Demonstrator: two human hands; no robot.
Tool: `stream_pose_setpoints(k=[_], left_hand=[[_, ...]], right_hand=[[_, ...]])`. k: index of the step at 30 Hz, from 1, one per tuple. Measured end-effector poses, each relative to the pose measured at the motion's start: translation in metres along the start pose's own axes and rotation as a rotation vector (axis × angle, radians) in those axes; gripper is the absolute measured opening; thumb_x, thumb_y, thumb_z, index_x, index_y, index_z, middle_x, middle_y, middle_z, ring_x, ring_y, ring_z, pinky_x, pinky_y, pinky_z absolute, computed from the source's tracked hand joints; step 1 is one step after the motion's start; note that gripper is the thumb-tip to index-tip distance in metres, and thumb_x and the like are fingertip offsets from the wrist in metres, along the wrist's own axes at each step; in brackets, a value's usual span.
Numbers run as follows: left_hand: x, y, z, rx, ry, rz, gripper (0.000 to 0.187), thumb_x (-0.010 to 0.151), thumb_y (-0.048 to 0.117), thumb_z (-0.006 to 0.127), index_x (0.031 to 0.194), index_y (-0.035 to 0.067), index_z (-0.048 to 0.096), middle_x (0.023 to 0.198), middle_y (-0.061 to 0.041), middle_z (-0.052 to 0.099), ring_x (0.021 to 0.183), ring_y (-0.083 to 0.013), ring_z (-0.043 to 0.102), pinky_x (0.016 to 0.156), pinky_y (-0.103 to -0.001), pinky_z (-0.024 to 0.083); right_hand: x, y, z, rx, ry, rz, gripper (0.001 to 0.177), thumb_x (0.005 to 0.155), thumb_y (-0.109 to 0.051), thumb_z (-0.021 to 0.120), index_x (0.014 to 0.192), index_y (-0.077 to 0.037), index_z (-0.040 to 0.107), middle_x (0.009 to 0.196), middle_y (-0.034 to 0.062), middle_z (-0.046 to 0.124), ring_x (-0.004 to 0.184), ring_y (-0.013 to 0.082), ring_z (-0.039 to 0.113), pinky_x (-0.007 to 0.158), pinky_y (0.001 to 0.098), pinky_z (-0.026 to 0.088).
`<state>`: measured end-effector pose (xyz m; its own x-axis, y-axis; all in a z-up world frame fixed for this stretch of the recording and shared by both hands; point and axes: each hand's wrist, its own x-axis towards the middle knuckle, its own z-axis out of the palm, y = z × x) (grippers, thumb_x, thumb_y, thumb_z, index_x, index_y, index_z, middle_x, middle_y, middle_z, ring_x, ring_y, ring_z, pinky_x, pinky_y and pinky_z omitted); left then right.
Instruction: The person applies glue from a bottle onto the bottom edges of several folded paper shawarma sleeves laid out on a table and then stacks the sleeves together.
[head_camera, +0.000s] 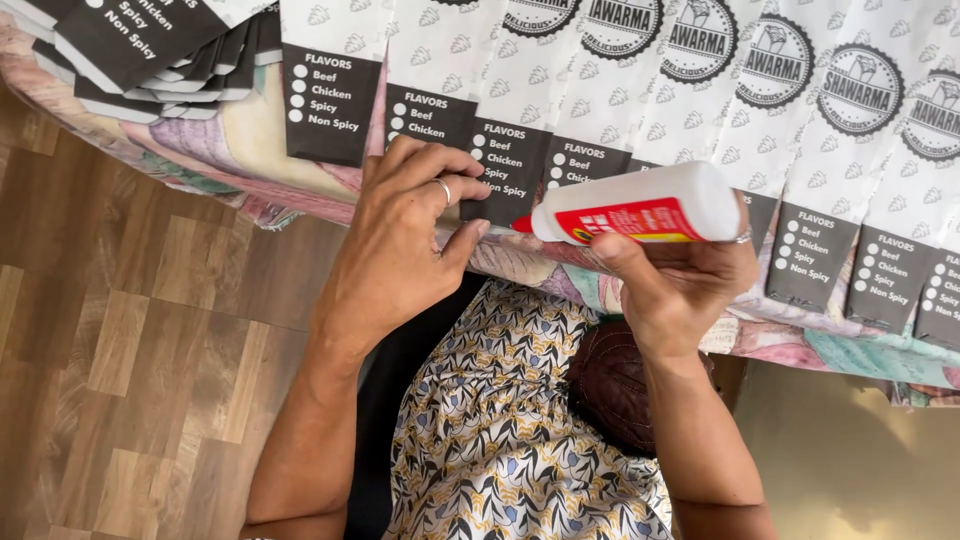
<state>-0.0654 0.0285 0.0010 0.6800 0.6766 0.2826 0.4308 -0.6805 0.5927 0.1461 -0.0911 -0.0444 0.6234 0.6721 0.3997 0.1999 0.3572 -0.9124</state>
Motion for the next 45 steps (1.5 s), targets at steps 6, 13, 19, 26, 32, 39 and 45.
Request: stream_pose_setpoints(k=[6, 13, 19, 26, 32, 39, 45], left_hand=[[0.002, -0.004, -0.009, -0.074, -0.075, 0.058, 0.041, 0.079, 0.005, 0.073, 0.119, -0.001, 0.069, 0.124, -0.008, 0.061, 0.118, -0.0272, 0.047, 0.107, -0.047, 0.036], [0.002, -0.009, -0.007, -0.145, -0.062, 0.053, 0.035, 0.086, 0.012, 0.079, 0.119, 0.003, 0.071, 0.123, -0.006, 0.062, 0.116, -0.0256, 0.049, 0.106, -0.044, 0.035], [0.004, -0.008, 0.01, -0.076, 0.037, -0.041, 0.022, 0.083, 0.01, 0.082, 0.103, 0.005, 0.076, 0.114, -0.005, 0.068, 0.11, -0.0236, 0.054, 0.099, -0.044, 0.041], [0.005, -0.001, 0.008, -0.051, 0.048, -0.079, 0.017, 0.083, 0.003, 0.074, 0.1, 0.005, 0.075, 0.112, -0.004, 0.068, 0.109, -0.0226, 0.054, 0.096, -0.043, 0.04], [0.003, -0.005, 0.007, -0.03, 0.041, -0.007, 0.036, 0.079, -0.018, 0.06, 0.107, -0.001, 0.074, 0.116, -0.007, 0.067, 0.11, -0.0243, 0.054, 0.091, -0.04, 0.044], [0.002, -0.012, 0.01, -0.01, 0.036, 0.05, 0.026, 0.086, -0.01, 0.065, 0.106, 0.004, 0.074, 0.116, -0.006, 0.066, 0.112, -0.0244, 0.054, 0.101, -0.043, 0.044], [-0.005, -0.033, -0.01, 0.157, 0.26, 0.001, 0.015, 0.095, 0.009, 0.077, 0.106, 0.001, 0.071, 0.107, -0.008, 0.064, 0.105, -0.026, 0.052, 0.093, -0.042, 0.046]], right_hand=[[0.003, -0.012, 0.033, -0.082, -0.129, -0.042, 0.03, 0.081, -0.01, 0.09, 0.102, -0.003, 0.07, 0.103, 0.0041, 0.06, 0.088, 0.0192, 0.067, 0.066, 0.0282, 0.063], [0.005, 0.002, 0.015, -0.029, -0.134, -0.172, 0.041, 0.084, -0.009, 0.091, 0.11, -0.033, 0.071, 0.12, -0.0006, 0.059, 0.11, 0.0167, 0.058, 0.08, 0.0292, 0.066], [0.007, 0.002, -0.013, -0.007, -0.02, -0.078, 0.027, 0.078, 0.001, 0.091, 0.091, -0.001, 0.067, 0.082, 0.0056, 0.064, 0.079, 0.0174, 0.065, 0.068, 0.0344, 0.059], [0.002, 0.003, 0.014, -0.08, -0.038, -0.104, 0.039, 0.075, -0.01, 0.094, 0.101, -0.004, 0.064, 0.096, 0.0055, 0.062, 0.084, 0.0186, 0.064, 0.07, 0.0319, 0.057], [-0.001, -0.002, 0.035, -0.052, -0.101, -0.064, 0.042, 0.077, -0.005, 0.092, 0.108, 0.0, 0.064, 0.099, 0.01, 0.065, 0.086, 0.0199, 0.068, 0.069, 0.0305, 0.062], [-0.002, 0.024, -0.023, 0.042, 0.058, -0.096, 0.031, 0.077, 0.002, 0.088, 0.099, -0.004, 0.067, 0.094, 0.0169, 0.07, 0.087, 0.0279, 0.07, 0.076, 0.0449, 0.066], [0.008, 0.018, -0.008, 0.187, 0.015, -0.166, 0.048, 0.081, 0.005, 0.083, 0.12, -0.009, 0.059, 0.112, 0.0129, 0.068, 0.095, 0.0237, 0.063, 0.084, 0.0461, 0.063]])
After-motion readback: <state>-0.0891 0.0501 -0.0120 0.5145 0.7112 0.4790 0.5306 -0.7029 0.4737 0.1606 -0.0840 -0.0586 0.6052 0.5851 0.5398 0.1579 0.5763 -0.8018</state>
